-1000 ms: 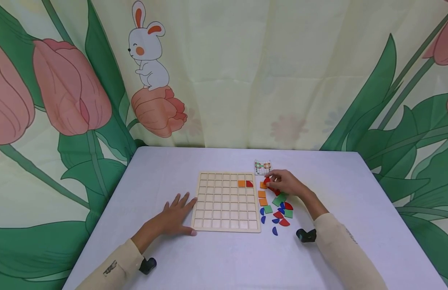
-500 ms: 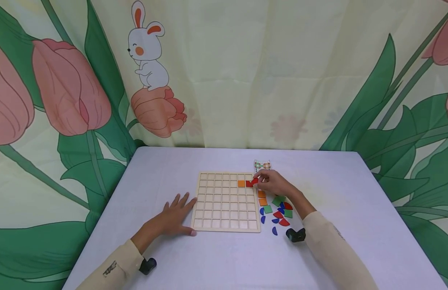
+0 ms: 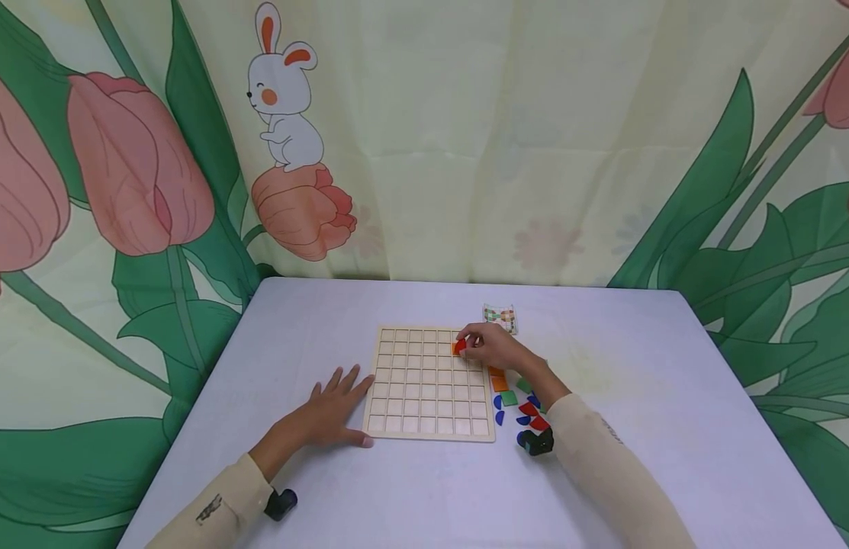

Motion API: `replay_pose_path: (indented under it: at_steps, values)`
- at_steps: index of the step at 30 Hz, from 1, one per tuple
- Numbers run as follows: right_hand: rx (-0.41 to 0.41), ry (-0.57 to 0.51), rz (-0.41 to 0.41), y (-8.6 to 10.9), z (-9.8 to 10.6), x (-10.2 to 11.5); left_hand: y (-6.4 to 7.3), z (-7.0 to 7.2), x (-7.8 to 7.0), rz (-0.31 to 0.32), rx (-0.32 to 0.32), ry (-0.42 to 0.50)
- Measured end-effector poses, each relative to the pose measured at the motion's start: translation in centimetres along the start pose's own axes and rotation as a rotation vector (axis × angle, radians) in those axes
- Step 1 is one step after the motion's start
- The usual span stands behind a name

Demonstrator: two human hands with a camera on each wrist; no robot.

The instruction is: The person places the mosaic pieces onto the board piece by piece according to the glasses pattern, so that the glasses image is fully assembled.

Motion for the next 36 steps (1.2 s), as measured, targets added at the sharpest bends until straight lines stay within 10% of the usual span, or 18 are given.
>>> replay_pose_path:
  at_steps: [36]
  values:
    - [0.013,0.191,-0.043,-2.5,-1.1,0.8,0.0,0.0,0.0,0.013,0.022,-0.018]
Point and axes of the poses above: each hand's wrist, its own y-axis away from the middle knuckle, its own z-axis out of the back of the hand, x = y × z, the point moved 6 cm from there along -y, towards the middle knuckle
